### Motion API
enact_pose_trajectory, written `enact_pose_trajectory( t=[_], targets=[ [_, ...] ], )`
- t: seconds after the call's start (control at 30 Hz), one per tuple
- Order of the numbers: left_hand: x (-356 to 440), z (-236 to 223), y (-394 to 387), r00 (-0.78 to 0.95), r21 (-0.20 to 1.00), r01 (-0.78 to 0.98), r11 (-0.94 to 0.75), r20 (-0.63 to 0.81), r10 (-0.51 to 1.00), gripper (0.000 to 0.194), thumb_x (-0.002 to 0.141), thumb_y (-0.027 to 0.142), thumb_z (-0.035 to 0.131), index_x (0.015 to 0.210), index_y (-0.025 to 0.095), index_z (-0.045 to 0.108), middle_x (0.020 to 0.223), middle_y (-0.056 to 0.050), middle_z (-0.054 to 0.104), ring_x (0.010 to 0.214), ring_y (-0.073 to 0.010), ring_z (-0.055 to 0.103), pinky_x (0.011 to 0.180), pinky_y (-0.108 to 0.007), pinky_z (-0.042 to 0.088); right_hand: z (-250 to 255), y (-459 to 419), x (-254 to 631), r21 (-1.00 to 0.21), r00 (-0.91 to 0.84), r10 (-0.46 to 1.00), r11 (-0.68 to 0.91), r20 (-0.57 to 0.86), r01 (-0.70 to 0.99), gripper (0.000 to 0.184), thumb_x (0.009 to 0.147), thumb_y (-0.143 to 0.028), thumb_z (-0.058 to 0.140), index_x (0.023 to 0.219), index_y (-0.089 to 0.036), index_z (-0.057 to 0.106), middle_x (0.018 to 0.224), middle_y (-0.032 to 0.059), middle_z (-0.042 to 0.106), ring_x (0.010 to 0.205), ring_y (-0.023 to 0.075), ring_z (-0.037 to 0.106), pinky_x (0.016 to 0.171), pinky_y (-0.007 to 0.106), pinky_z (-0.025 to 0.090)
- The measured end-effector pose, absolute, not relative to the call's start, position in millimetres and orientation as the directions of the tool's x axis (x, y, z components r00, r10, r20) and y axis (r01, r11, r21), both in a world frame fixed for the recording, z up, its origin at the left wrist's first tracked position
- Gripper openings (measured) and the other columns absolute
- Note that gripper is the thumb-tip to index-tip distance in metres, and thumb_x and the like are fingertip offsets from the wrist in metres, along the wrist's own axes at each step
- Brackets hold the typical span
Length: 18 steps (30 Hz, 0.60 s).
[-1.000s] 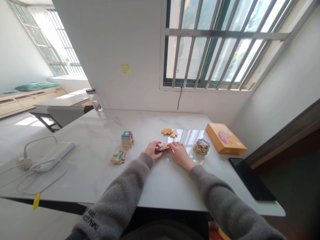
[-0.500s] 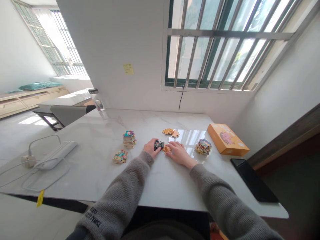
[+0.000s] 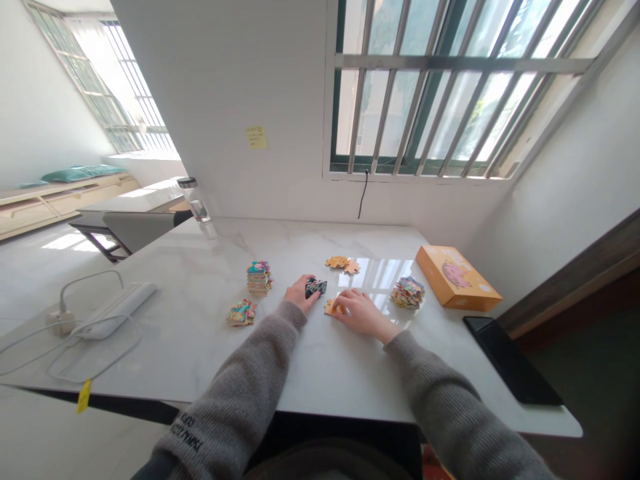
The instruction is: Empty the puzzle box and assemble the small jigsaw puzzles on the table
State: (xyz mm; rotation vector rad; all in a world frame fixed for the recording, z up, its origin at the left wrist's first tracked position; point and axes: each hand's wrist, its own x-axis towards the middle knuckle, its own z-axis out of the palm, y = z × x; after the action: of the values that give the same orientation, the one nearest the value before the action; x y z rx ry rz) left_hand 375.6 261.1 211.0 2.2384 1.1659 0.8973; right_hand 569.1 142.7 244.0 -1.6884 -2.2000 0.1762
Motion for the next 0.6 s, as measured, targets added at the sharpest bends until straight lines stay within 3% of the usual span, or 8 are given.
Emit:
enact_pose_trajectory(
  t=[0.17,0.27,0.4,0.5,0.6],
  targets=[
    [376.5,214.7,260.4,0.447,0.626,0.56,-0.543,0.323,0.834,0.042,0.081,0.026,0.067,0.121,0.021,0.057,0.112,-0.008,0.07,0.103,-0.0247,0.067,0.095,-0.038,0.05,238.6,152.2,571.7,-0.359,-0.092,0.984,0.143,0.155,0.922,0.038,0.086,-0.041,0.069,0.119,-0.022,0.063,0.113,0.0099,0.059,0.111,0.0275,0.051,0.095,0.041,0.038],
    [375.1,217.2,262.0,0.4,0.576,0.657,-0.486,0.28,0.873,0.045,0.08,0.031,0.069,0.122,0.02,0.058,0.111,-0.011,0.069,0.106,-0.0287,0.065,0.094,-0.042,0.05,239.3,154.6,571.9,-0.374,-0.086,0.992,0.116,0.096,0.92,0.034,0.082,-0.041,0.073,0.108,-0.021,0.065,0.111,0.0099,0.057,0.109,0.0281,0.05,0.096,0.043,0.037],
    [373.1,217.4,264.6,0.408,0.572,0.679,-0.46,0.228,0.884,0.05,0.081,0.035,0.068,0.127,0.021,0.055,0.113,-0.011,0.069,0.106,-0.0281,0.066,0.095,-0.041,0.05,239.4,152.5,570.5,-0.434,-0.088,0.992,0.116,0.086,0.893,0.031,0.075,-0.036,0.077,0.097,-0.019,0.061,0.107,0.0085,0.058,0.105,0.0264,0.051,0.092,0.041,0.038],
    [372.6,214.4,267.1,0.404,0.594,0.672,-0.442,0.205,0.891,0.05,0.081,0.036,0.068,0.128,0.022,0.054,0.116,-0.01,0.07,0.105,-0.0274,0.066,0.098,-0.041,0.049,234.8,151.8,569.0,-0.612,-0.105,0.992,0.126,0.07,0.78,0.025,0.077,-0.03,0.073,0.091,-0.02,0.055,0.09,0.0021,0.059,0.086,0.0192,0.053,0.08,0.033,0.041],
    [371.6,210.7,270.3,0.408,0.626,0.658,-0.418,0.17,0.897,0.052,0.081,0.036,0.067,0.13,0.024,0.054,0.113,-0.008,0.071,0.101,-0.0259,0.068,0.098,-0.041,0.049,230.7,151.7,568.8,-0.811,-0.167,0.983,0.16,0.078,0.562,0.019,0.084,-0.033,0.063,0.087,-0.022,0.048,0.074,-0.0043,0.053,0.067,0.013,0.049,0.064,0.026,0.04]
  ],
)
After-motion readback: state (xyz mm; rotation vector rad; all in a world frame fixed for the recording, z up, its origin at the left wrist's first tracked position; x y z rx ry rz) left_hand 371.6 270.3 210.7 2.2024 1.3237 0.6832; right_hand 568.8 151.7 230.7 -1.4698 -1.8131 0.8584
